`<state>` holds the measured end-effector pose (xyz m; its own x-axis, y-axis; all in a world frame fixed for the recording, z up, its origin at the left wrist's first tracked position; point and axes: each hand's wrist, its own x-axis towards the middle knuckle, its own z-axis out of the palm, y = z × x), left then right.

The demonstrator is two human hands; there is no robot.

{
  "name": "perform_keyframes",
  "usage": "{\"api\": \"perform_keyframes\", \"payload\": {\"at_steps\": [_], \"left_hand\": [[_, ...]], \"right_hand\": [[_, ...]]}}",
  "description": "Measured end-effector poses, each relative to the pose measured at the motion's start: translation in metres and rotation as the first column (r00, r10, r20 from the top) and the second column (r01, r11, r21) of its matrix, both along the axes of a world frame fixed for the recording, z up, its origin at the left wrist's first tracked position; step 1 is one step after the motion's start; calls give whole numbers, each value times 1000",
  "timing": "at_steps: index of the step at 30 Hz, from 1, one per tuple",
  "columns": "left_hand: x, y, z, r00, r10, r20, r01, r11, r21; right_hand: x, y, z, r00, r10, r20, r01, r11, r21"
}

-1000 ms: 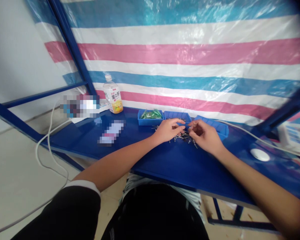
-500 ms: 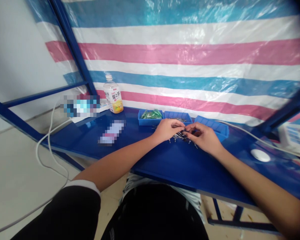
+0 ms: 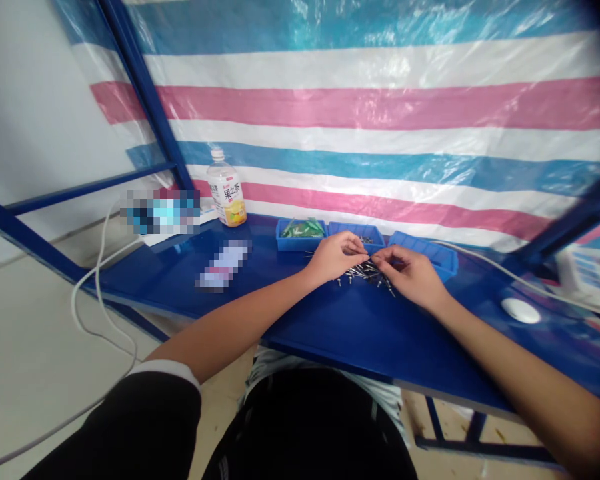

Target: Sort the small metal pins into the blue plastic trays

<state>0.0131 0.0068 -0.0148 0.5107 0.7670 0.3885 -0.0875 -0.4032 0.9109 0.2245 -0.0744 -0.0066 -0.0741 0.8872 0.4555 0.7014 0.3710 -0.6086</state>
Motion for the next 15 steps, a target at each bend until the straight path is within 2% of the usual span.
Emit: {"api": "perform_keyframes", "payload": {"at_steps": [3,5,8,10,12,13,15], "left_hand": [[2,1,1,997,-17,77,19,999,-33],[4,2,3,990,-4,143,18,995,-97],[4,3,8,979,53,197,-14,980,-196],[3,2,11,979,85,184,-43,974,-220],[1,1,14,983,102,156,-65,972,-227],[0,0,15,984,107,143,-73,971,-226],[0,-1,16,987,107,123,-78,973,-219]], "right_hand": [[-2,-1,2,998,10,62,-9,1000,-16],[-4,-1,2,999,28,33,-27,999,-41],[-6,4,2,990,21,-139,-36,994,-103],[-5,9,1,964,-22,-265,-20,987,-157],[-3,15,0,944,-68,-323,2,980,-199],[-2,17,-1,948,-81,-308,17,979,-203],[0,17,0,982,-96,-164,73,988,-139]]}}
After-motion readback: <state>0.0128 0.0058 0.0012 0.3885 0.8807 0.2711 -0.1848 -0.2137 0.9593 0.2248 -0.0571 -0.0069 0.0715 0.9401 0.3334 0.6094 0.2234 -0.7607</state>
